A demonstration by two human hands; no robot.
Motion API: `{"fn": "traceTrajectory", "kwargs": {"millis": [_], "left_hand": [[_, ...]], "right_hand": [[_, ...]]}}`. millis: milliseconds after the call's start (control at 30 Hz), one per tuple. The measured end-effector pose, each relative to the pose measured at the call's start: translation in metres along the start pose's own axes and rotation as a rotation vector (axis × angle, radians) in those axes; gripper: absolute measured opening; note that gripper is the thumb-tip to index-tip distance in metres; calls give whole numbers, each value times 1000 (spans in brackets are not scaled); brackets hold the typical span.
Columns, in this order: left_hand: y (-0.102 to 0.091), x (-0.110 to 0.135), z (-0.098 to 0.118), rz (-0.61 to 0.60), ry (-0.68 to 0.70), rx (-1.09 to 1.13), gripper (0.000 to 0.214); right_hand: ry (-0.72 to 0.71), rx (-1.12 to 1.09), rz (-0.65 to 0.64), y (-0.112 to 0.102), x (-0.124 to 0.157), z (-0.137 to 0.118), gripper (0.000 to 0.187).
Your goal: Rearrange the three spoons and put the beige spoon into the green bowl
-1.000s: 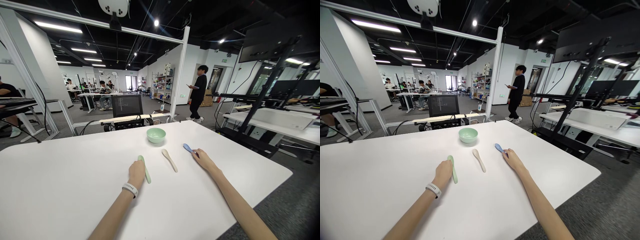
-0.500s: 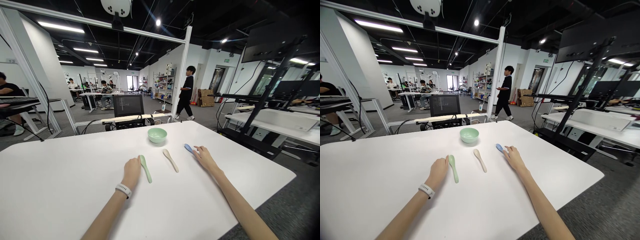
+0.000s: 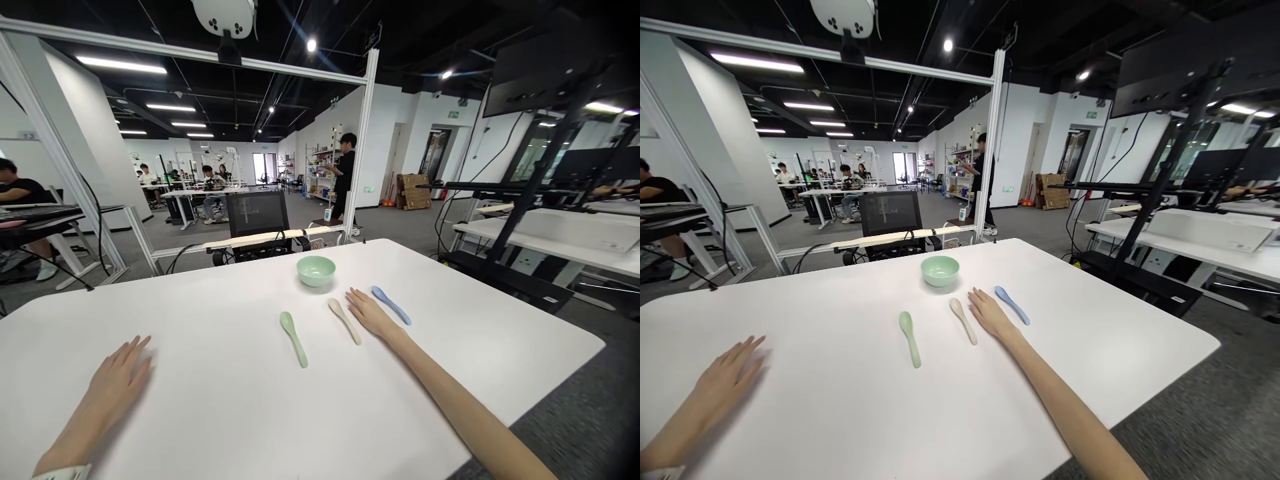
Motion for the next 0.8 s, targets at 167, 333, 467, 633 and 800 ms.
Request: {"fn": "traceTrajectory", "kwargs": {"millis": [167,333,467,633,800], "left_hand": [[26,14,-39,-139,-115,8,66],[37,21,-26,-196,-134,42,65],[42,20,-29,-170,-117,28,65],[48,18,-41,-146,-94,47,77],[54,16,-43,-170,-90,64,85]], "right_hand": [[5,-6,-17,7,5,2,56],[3,-30,-36,7,6,1,56],[6,-48,-24,6,6,2,57],[7,-48,-2,6,6,3,57],[12,-64,-1,5,6,2,57]]}}
Point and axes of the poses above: each hand's wrist, its own x-axis away from the middle knuckle, its own y-axis out of the palm, z = x × y, the point moved 10 cm from there along -x, towards the middle knuckle, and after that the axes turned 10 degrees about x, right-handed, at the moved point
